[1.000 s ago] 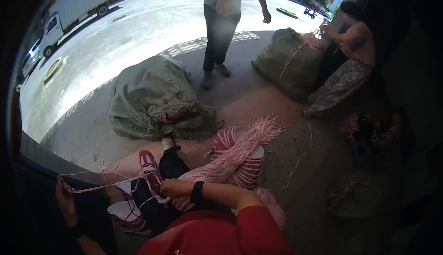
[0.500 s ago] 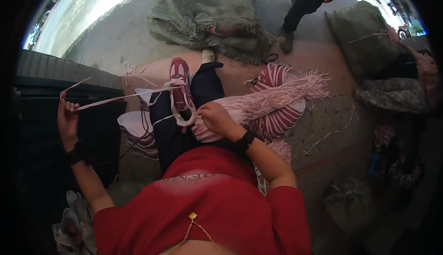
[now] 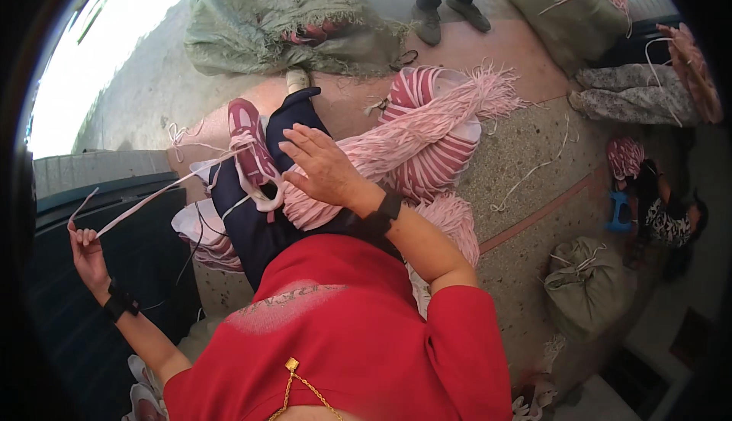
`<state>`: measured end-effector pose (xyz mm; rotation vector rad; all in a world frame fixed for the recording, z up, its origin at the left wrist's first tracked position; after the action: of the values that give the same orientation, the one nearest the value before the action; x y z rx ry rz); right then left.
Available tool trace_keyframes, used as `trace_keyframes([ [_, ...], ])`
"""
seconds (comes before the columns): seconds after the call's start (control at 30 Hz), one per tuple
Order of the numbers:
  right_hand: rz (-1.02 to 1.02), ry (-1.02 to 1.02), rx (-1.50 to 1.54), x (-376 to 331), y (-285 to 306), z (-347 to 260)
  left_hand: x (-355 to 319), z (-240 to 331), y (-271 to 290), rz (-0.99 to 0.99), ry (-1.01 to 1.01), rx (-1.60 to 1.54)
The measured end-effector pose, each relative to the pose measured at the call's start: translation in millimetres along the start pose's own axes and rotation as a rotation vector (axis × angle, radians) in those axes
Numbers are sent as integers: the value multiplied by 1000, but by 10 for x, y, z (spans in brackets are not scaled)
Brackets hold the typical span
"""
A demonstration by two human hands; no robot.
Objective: The person sits on the ground and ties a long pink rope around a pink sandal using both hands. They pull the rope through loops, tighten it, and adjust the knot repeatedly. The person also handles a bundle of pink rope and another sandal during the process.
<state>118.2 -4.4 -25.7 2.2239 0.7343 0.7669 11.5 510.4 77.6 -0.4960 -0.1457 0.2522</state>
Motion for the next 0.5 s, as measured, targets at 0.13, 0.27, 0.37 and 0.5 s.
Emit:
trace_keyframes([
  [0.13, -393, -232, -10, -556, -957, 808, 262, -73, -368, -12, -10, -9],
  [0.27, -327, -342, 277, -365, -651, 998, 195, 180, -634, 0, -25, 103],
  [0.37, -231, -194, 149, 150, -384, 683, 101, 151, -305, 229, 18, 287],
  [0.5, -339, -148, 99, 607, -853, 381, 93, -492, -173, 349, 141, 693],
])
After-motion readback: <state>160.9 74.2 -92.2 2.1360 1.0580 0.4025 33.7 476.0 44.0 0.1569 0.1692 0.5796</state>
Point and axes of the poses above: each hand's wrist, its own x-axis towards the middle knuckle, its own y-axis out of the back of the hand, z = x × y, the point moved 10 cm from there along x, towards the middle knuckle, and after that the axes turned 9 degrees about -z, right-handed, at the moved point
